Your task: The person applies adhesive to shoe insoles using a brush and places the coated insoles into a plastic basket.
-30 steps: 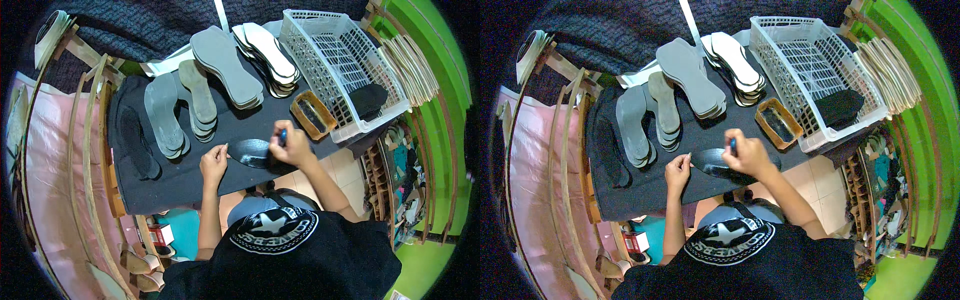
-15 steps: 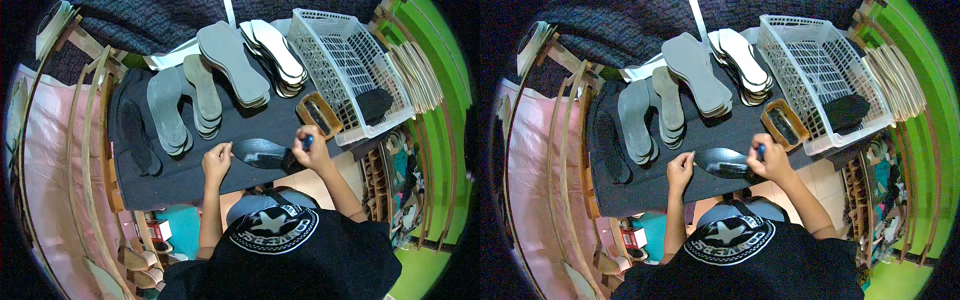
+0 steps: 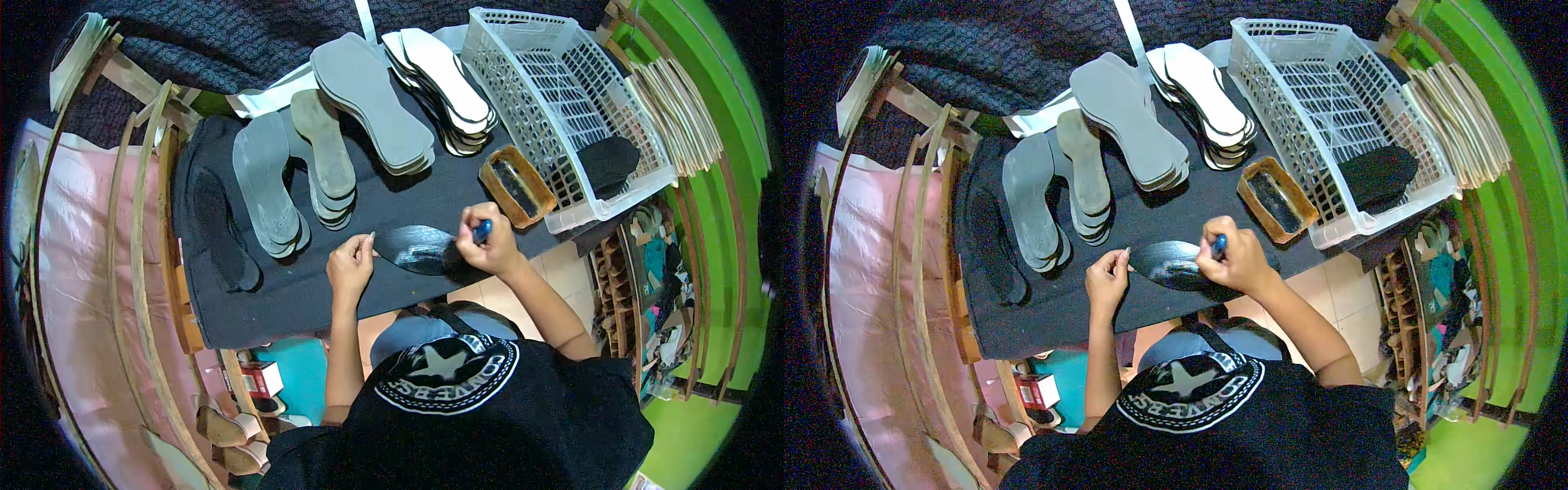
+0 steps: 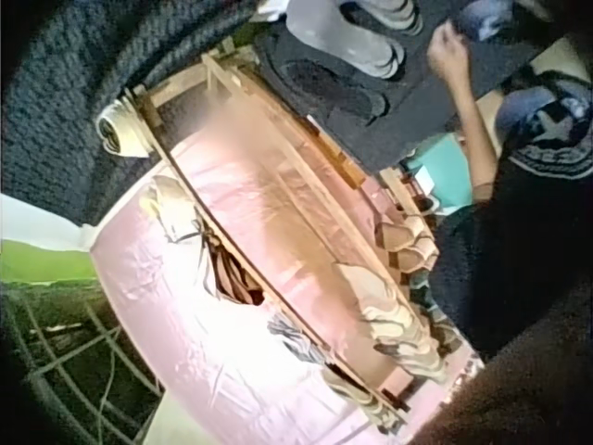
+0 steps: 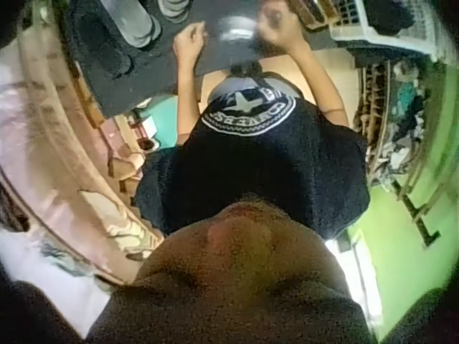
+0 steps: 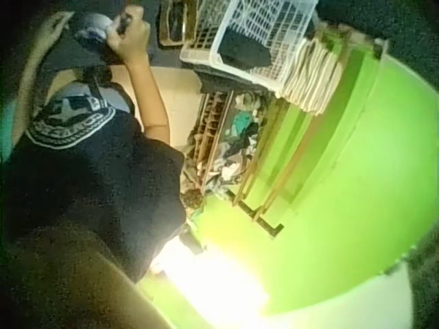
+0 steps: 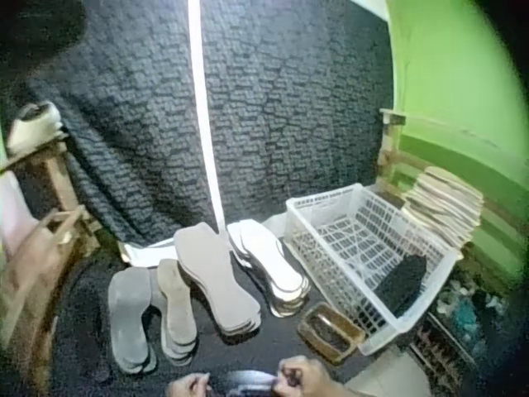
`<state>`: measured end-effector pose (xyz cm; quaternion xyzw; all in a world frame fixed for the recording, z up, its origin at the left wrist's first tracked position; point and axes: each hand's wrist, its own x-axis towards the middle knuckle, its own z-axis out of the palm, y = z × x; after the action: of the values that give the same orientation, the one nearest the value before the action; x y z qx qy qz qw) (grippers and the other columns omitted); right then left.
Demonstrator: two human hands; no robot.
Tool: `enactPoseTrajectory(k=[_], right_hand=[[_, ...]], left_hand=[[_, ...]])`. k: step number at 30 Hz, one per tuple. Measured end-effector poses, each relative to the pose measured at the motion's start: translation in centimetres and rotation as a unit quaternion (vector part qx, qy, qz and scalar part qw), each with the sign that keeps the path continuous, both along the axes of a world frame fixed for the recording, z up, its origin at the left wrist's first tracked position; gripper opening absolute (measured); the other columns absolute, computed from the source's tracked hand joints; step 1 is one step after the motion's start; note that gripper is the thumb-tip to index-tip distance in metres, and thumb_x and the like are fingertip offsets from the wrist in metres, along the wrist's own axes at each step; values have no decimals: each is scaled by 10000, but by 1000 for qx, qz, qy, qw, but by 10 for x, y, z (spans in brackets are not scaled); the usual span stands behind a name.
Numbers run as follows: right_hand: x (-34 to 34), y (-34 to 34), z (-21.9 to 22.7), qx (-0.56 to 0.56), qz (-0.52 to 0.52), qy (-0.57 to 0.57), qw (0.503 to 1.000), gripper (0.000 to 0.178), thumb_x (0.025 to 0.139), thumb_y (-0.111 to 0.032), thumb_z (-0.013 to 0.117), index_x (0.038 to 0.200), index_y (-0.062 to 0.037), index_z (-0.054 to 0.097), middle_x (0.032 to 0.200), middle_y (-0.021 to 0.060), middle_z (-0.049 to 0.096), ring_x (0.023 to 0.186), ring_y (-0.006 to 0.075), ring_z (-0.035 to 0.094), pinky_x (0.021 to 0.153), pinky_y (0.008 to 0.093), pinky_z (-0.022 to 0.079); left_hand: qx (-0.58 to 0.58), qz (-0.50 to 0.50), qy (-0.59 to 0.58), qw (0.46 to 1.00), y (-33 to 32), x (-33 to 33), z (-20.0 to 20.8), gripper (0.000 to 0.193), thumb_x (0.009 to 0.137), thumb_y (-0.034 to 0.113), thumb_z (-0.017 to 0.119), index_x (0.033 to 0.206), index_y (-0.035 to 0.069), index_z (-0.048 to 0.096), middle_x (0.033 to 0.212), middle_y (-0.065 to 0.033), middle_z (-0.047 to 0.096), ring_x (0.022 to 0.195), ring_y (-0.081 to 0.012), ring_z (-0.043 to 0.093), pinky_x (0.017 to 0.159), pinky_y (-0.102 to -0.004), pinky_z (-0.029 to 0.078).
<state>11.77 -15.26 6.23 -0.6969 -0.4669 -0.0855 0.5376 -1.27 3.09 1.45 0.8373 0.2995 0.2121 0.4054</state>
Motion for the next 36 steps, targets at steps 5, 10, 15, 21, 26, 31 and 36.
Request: enactPoseTrajectory(k=[5,10,15,21,26,31,36], right_hand=[[-1,-2,19,-107,8,-67,992,247,669,-113,576,871,-62,443,571,63,533,454,250,553,425,321,433],[-15,50,18,16,19,-6,1000,233,670,-103,591,852,-53,455,594,89,537,484,260,561,440,322,444],[-9,59,6,39,46,-19,998,221,663,-30,564,828,-32,416,590,83,497,468,217,541,430,290,420],[12,68,1,67,-9,-24,997,210,671,18,547,806,-24,391,600,83,475,458,182,518,435,259,412],[-13,62,2,85,49,-65,993,219,628,-70,592,799,-33,460,581,90,527,444,226,549,410,307,432],[-19,58,-3,70,82,-65,992,214,621,-70,590,786,-39,457,574,84,513,441,233,543,411,308,433],[11,75,4,69,0,-78,995,250,648,-66,585,847,-21,439,587,104,511,451,262,543,417,325,431]], left_hand=[[-1,-5,10,1000,-1,1,4,175,785,209,560,758,47,619,549,-41,578,444,-112,513,451,-253,389],[-8,-9,-14,1000,0,1,-4,176,785,210,560,759,45,617,549,-41,576,448,-112,509,462,-256,392],[0,-10,4,1000,-1,2,-1,192,786,224,561,762,41,616,551,-53,575,451,-121,517,467,-263,397],[5,-10,0,1000,0,2,-1,192,787,221,563,764,38,617,541,-59,566,443,-119,509,462,-258,394],[-2,-4,-20,1000,2,1,-7,187,788,216,560,765,40,618,540,-55,566,438,-118,505,455,-262,389],[9,-10,-20,1000,-1,2,-2,181,789,210,556,767,42,618,550,-58,574,441,-133,520,456,-265,395],[10,-15,-22,1000,0,2,-3,174,788,201,555,765,39,614,558,-61,581,457,-143,537,471,-266,406]])
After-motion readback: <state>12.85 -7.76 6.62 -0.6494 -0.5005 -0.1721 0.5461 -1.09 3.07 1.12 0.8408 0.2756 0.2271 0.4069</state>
